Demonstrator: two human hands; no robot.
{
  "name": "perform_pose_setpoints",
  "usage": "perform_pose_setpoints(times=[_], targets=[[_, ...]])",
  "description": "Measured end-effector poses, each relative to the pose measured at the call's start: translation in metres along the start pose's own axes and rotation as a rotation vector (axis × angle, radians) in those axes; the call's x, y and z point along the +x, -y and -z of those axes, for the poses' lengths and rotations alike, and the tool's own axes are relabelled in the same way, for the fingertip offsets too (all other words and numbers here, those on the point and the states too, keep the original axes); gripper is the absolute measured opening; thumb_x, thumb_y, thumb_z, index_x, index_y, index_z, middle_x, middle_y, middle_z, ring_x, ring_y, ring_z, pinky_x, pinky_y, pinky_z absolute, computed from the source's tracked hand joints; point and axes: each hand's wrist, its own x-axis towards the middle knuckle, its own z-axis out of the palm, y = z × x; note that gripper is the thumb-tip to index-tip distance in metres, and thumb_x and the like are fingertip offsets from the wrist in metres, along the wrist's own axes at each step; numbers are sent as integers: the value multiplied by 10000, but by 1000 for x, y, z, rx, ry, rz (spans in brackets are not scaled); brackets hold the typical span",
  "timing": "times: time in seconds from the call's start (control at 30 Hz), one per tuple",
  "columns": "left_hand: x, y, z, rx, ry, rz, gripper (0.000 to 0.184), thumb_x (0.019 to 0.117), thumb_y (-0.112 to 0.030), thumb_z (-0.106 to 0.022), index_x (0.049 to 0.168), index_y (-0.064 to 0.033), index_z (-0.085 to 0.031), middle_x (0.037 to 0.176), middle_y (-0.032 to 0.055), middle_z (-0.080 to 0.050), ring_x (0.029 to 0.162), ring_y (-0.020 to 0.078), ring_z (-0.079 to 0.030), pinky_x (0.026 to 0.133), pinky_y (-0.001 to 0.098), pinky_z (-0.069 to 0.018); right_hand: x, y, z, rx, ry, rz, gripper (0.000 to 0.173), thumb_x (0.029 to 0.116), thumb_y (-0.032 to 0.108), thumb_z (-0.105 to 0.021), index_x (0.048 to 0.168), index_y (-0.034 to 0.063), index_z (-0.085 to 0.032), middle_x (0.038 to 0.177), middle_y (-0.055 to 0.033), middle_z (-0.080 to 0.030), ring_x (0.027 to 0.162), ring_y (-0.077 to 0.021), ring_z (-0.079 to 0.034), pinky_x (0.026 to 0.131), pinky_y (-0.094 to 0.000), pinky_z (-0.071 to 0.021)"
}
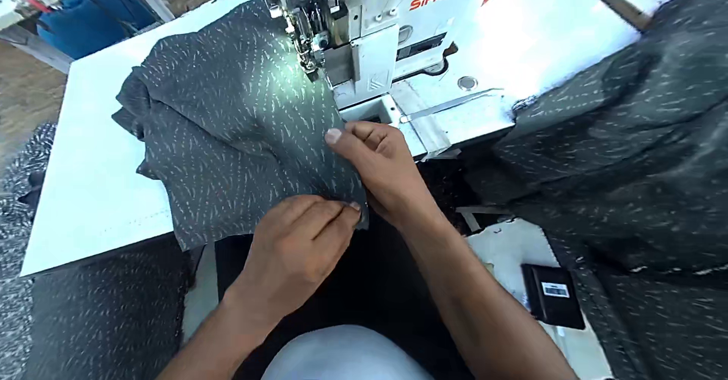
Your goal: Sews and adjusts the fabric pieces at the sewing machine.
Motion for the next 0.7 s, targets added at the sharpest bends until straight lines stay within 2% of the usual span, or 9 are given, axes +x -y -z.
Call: perform_pose_setpoints(times=[0.07, 0.13, 0.2, 0.27, 0.33, 0.4, 0.5, 0.7], targets=[[5, 10, 6, -100, 110, 70, 190, 1003, -275, -643, 1046, -174, -798, 998, -37, -747, 953, 112, -691, 811, 289, -578, -6, -2, 8, -93, 0, 11, 169, 1010, 150, -627, 994, 8, -718, 764, -79, -684, 645, -143, -650, 584, -317, -571], [8, 22, 22, -287, 170, 244, 261, 1001, -410, -637, 1066, -209, -792, 1023, -103, -735, 973, 35, -678, 833, 263, -591, -27, -10, 15, -154, 1, -21, 142, 1011, 148, -638, 1030, 35, -723, 770, -71, -690, 617, -139, -630, 549, -293, -545], [20, 40, 40, -302, 47, 358, 289, 1034, -363, -584, 1153, -160, -751, 1110, -60, -726, 1011, 54, -688, 878, 298, -605, -43, -23, 19, -121, -3, -49, 115, 983, 127, -681, 1025, 36, -738, 786, -83, -703, 624, -144, -642, 561, -288, -560], [36, 60, 47, -139, -61, 402, 357, 1077, -297, -476, 1261, -73, -685, 1209, 49, -698, 1087, 144, -662, 932, 382, -561, -51, -31, 18, -60, -22, -68, 102, 947, 97, -718, 1012, 24, -746, 796, -102, -709, 639, -155, -655, 583, -289, -580], [51, 72, 42, 26, -6, 458, 447, 1089, -315, -384, 1366, -50, -613, 1338, 114, -630, 1210, 247, -594, 1004, 463, -496, -55, -32, 17, -60, -55, -71, 102, 945, 89, -711, 1016, 27, -749, 796, -102, -711, 643, -159, -656, 578, -285, -572], [58, 73, 32, 129, 87, 476, 494, 1090, -357, -340, 1391, -55, -590, 1436, 122, -569, 1327, 311, -513, 1084, 511, -428, -61, -31, 17, -63, -67, -84, 119, 964, 74, -678, 1051, 19, -737, 830, -118, -724, 680, -192, -701, 615, -319, -623], [54, 71, 20, 169, 84, 460, 519, 1083, -361, -334, 1420, -46, -572, 1514, 124, -512, 1414, 321, -447, 1159, 498, -373, -70, -31, 16, 17, -89, -110, 123, 970, 34, -652, 1066, -12, -713, 861, -151, -733, 735, -229, -742, 683, -360, -661], [72, 103, 11, 111, 127, 458, 579, 1094, -377, -306, 1520, -13, -453, 1615, 146, -398, 1543, 291, -286, 1263, 465, -238, -52, -19, 6, 62, -124, -60, 127, 989, 11, -604, 1100, -14, -661, 872, -170, -740, 757, -249, -762, 711, -374, -666]])
